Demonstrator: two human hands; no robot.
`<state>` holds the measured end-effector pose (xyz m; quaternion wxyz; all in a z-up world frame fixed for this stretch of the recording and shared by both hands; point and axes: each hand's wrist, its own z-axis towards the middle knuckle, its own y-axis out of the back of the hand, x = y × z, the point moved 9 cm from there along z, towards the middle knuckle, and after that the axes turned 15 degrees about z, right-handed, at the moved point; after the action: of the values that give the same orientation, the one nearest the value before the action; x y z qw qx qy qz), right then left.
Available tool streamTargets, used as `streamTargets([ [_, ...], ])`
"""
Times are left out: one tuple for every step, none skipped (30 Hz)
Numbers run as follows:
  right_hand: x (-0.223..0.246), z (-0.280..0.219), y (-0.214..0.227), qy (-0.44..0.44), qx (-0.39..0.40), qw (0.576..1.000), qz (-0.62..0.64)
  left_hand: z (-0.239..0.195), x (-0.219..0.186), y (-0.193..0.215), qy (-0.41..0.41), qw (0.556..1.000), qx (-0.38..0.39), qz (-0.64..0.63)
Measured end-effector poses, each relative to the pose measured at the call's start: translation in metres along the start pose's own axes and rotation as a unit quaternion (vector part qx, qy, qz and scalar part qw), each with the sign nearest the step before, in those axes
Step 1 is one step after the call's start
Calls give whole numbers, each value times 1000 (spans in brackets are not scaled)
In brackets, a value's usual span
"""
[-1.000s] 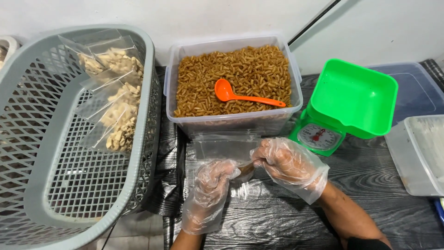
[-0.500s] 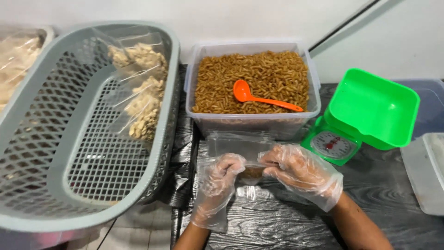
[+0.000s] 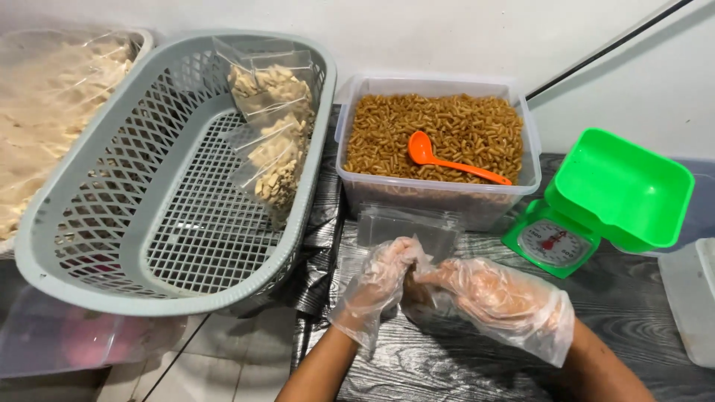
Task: The person opens a clear plastic bag and uses an orange scoop to transfer dried noodles from a large container into the bag. After filling, the person seals the bag and places it into a gray basket. The process is repeated for a second bag.
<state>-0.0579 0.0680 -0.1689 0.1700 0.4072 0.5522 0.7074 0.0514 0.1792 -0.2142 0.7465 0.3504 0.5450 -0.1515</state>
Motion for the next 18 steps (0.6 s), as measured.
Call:
streamTargets([
  [12, 10, 26, -35, 1, 991, 128, 1, 9, -7, 36, 997, 26, -67],
  [26, 20, 50, -68, 1, 964, 256, 0, 17, -15, 73, 987, 52, -134],
  [34, 23, 58, -69, 2, 965, 254, 1, 5, -10, 72, 987, 52, -135],
  [44, 26, 70, -54, -17, 981, 185, 1, -28, -3, -51, 995, 56, -71],
  [55, 29, 82, -38, -35, 992, 114, -5, -60, 1, -173, 983, 58, -6],
  [68, 43, 98, -38, -33, 992, 113, -5, -55, -10, -173, 983, 57, -7],
  [36, 40, 101, -305, -30, 926, 221, -1, -36, -19, -97, 994, 39, 7],
  [23, 17, 99, -546, -35, 778, 308, 2, -18, -26, -22, 999, 19, 21],
  [29, 24, 102, -546, -34, 779, 307, -3, -29, -19, -23, 999, 17, 20],
  [33, 26, 108, -572, -17, 783, 243, -8, -40, -17, -14, 996, 46, -72],
  [37, 28, 115, -595, 0, 784, 178, -13, -51, -16, -5, 984, 75, -165],
  [39, 27, 116, -594, 0, 785, 178, -18, -50, -20, -6, 984, 74, -164],
  [40, 29, 120, -579, -41, 789, 199, -21, -58, -13, -64, 996, 15, -67],
  [42, 31, 125, -563, -81, 793, 219, -28, -67, -7, -121, 991, -45, 31],
  [50, 31, 135, -562, -81, 794, 219, -34, -78, 9, -121, 991, -47, 31],
  [62, 43, 149, -495, -126, 811, 285, -51, -112, 34, -204, 881, -192, 381],
  [76, 52, 165, -423, -172, 819, 347, -72, -143, 37, -254, 628, -305, 669],
  [64, 47, 165, -422, -171, 820, 347, -77, -174, 49, -253, 628, -305, 670],
])
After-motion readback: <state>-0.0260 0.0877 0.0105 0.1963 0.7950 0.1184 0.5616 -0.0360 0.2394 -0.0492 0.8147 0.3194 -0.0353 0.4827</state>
